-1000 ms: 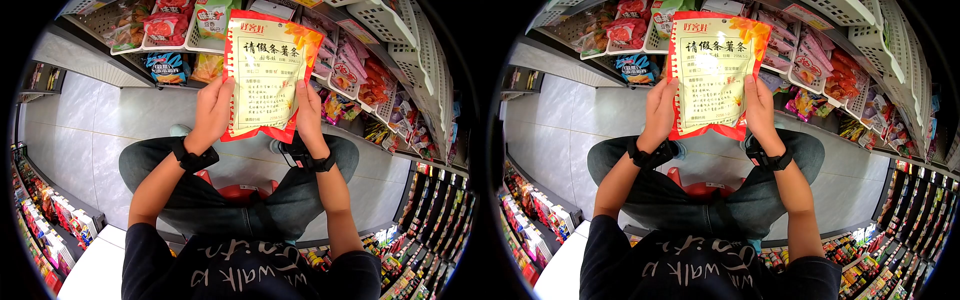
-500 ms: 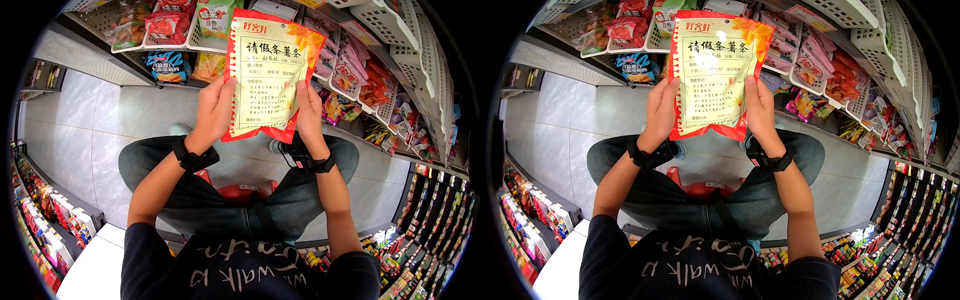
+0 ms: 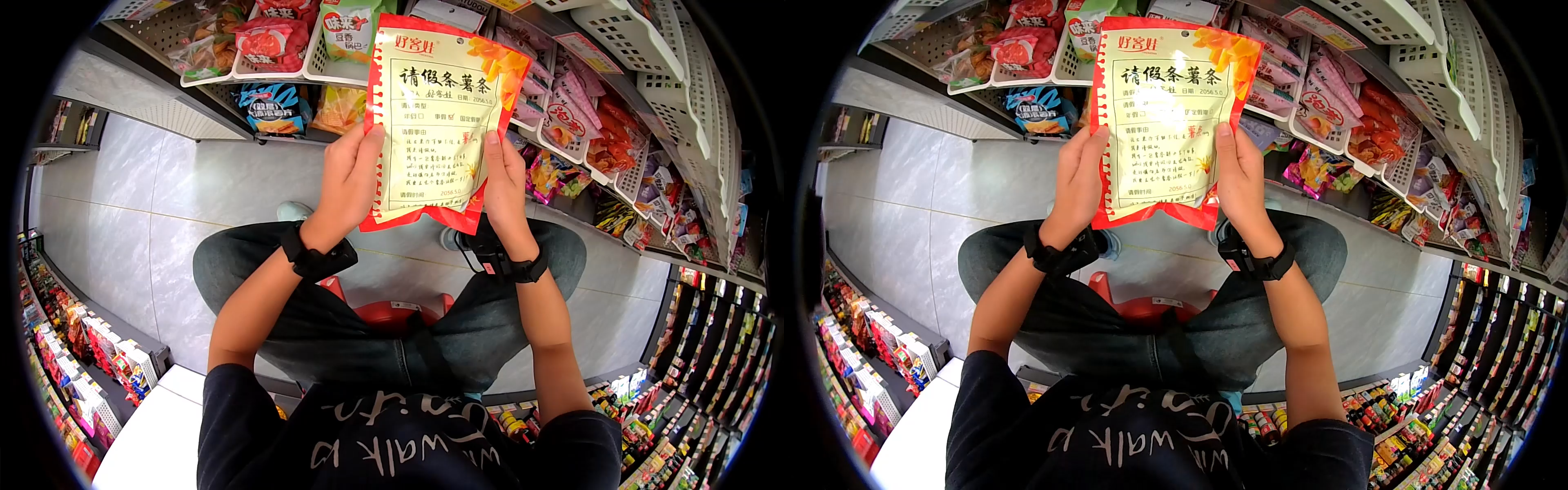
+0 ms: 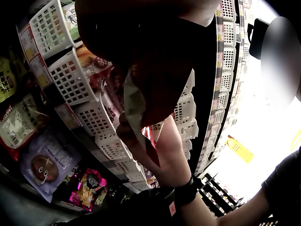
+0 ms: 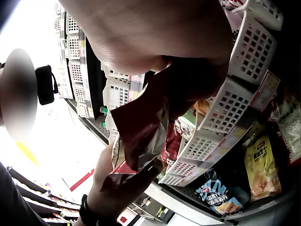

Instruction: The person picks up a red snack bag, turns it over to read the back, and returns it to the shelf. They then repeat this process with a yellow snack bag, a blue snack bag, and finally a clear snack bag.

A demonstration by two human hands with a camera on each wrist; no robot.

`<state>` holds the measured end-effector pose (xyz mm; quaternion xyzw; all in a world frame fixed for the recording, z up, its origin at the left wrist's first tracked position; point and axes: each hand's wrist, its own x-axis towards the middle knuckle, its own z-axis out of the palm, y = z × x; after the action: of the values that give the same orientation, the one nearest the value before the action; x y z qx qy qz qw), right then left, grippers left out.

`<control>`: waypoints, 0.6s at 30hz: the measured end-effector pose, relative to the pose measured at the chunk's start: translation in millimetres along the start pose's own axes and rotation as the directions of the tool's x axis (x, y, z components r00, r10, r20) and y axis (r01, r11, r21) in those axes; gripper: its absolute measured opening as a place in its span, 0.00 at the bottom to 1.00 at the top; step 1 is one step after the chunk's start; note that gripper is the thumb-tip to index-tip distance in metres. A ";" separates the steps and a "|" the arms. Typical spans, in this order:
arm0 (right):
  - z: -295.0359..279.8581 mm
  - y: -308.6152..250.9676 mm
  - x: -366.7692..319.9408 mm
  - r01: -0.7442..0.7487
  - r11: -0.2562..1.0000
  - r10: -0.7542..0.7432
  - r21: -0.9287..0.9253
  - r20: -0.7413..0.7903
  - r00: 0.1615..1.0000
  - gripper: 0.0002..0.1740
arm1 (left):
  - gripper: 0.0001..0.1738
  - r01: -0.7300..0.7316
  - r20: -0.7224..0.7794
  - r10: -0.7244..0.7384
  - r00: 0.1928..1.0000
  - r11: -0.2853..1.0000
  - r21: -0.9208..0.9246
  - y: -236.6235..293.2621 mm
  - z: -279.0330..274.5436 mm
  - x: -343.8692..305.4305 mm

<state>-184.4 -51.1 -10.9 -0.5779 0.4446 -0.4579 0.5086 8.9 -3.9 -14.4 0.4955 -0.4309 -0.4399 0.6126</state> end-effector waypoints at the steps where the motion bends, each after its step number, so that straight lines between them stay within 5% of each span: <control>1: 0.1 0.1 0.1 -0.001 1.000 0.001 0.001 0.000 1.000 0.20 | 0.16 0.002 -0.003 -0.002 1.000 1.000 -0.006 -0.5 0.3 0.0; 18: 2.4 -2.0 -0.3 0.018 1.000 -0.018 -0.012 -0.014 1.000 0.20 | 0.16 0.029 0.002 -0.029 1.000 0.999 -0.020 5.4 2.0 -1.7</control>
<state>-182.0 -50.2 -9.2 -0.5815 0.4456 -0.4639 0.4981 7.2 -2.1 -8.9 0.4952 -0.4200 -0.4535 0.6106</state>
